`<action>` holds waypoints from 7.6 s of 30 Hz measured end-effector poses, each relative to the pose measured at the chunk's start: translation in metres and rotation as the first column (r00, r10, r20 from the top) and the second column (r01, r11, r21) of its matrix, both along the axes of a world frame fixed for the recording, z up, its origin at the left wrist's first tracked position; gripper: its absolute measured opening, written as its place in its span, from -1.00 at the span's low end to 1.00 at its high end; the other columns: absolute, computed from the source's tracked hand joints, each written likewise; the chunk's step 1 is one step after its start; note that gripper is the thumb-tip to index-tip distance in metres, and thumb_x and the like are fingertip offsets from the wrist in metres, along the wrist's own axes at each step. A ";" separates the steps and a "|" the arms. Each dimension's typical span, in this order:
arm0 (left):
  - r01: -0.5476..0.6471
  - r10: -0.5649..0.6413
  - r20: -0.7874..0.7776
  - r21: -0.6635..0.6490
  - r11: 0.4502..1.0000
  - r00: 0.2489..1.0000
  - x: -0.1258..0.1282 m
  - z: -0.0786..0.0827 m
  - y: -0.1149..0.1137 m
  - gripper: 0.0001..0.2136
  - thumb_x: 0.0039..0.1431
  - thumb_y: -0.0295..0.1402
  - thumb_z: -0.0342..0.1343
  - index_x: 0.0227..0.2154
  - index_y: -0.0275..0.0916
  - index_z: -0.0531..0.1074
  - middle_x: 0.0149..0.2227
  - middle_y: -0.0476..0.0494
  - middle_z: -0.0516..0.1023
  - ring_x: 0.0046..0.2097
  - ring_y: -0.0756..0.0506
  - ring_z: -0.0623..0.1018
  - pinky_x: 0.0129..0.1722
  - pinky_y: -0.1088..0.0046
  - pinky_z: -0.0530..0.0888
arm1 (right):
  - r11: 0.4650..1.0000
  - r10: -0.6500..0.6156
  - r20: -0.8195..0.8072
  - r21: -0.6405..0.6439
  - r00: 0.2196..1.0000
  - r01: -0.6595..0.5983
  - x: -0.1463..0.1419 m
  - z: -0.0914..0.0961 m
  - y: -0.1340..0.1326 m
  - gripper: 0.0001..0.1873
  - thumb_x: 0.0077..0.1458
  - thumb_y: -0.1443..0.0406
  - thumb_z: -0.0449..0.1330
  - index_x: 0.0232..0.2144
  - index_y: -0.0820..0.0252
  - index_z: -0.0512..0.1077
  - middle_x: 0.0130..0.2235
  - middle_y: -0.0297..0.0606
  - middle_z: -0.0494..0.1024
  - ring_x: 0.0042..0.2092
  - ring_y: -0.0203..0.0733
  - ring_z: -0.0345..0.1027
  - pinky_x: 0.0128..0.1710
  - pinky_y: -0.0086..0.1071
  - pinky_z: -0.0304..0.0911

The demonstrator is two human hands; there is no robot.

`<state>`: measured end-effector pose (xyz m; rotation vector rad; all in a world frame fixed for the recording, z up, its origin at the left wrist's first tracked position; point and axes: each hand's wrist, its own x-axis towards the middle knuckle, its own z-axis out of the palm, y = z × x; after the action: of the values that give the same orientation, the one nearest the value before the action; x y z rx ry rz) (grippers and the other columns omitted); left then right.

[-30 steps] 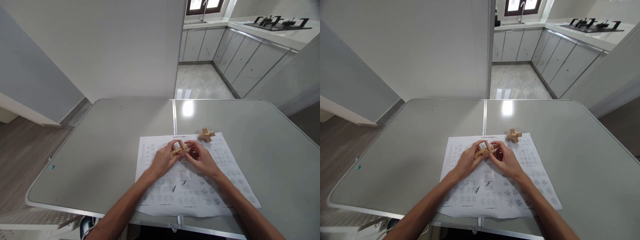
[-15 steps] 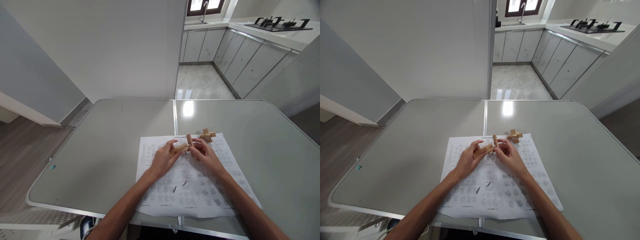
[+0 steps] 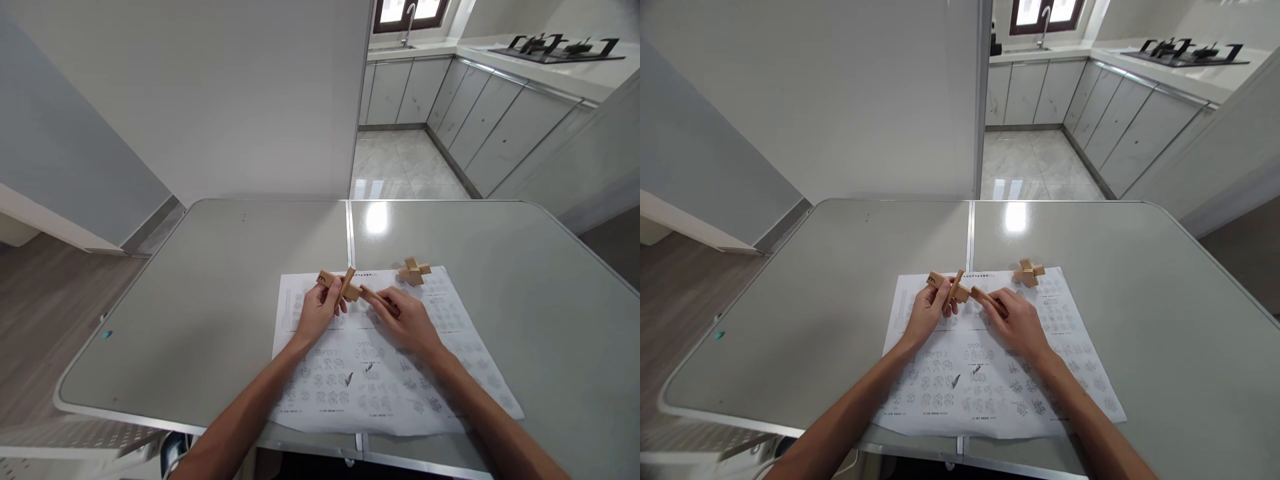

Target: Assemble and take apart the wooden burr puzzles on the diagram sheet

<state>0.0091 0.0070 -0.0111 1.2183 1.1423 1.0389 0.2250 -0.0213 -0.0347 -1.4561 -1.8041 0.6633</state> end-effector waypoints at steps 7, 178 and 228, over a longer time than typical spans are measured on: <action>-0.075 0.075 0.004 0.063 0.995 0.997 -0.003 0.003 0.002 -0.51 0.27 0.12 0.23 -0.10 -0.25 0.69 -0.15 -0.21 0.69 -0.09 -0.18 0.62 -0.05 0.32 0.53 | 0.985 0.130 0.093 0.099 0.987 -0.140 -0.003 -0.003 -0.001 -0.81 0.43 0.17 0.14 -0.21 0.06 0.51 -0.23 -0.14 0.58 -0.22 0.01 0.44 -0.22 -0.14 0.34; 0.220 0.346 -0.812 0.487 0.845 0.471 -0.026 -0.022 0.014 -0.77 0.43 -0.23 0.11 0.05 -0.13 0.52 0.25 -0.19 0.56 0.37 -0.31 0.41 0.41 -0.07 0.30 | 0.953 0.280 -0.083 -0.095 0.956 -0.287 0.014 0.007 0.005 -0.61 0.37 0.22 0.17 0.21 -0.05 0.40 0.09 -0.13 0.58 0.05 0.06 0.50 0.03 0.03 0.50; 0.410 -0.372 -0.304 0.068 0.910 0.877 -0.013 0.004 -0.003 -0.52 0.44 0.04 0.03 0.22 -0.14 0.42 -0.04 -0.18 0.66 -0.07 -0.22 0.64 -0.02 0.19 0.58 | 0.957 0.208 -0.437 -0.093 0.875 -0.274 -0.017 0.010 -0.017 -0.67 0.41 -0.03 0.15 -0.25 0.04 0.35 -0.35 -0.32 0.45 -0.37 -0.19 0.33 -0.39 -0.33 0.32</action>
<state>-0.0039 0.0042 -0.0071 1.6662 0.9918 0.6474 0.2078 -0.0384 -0.0248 -1.0740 -1.6237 1.1727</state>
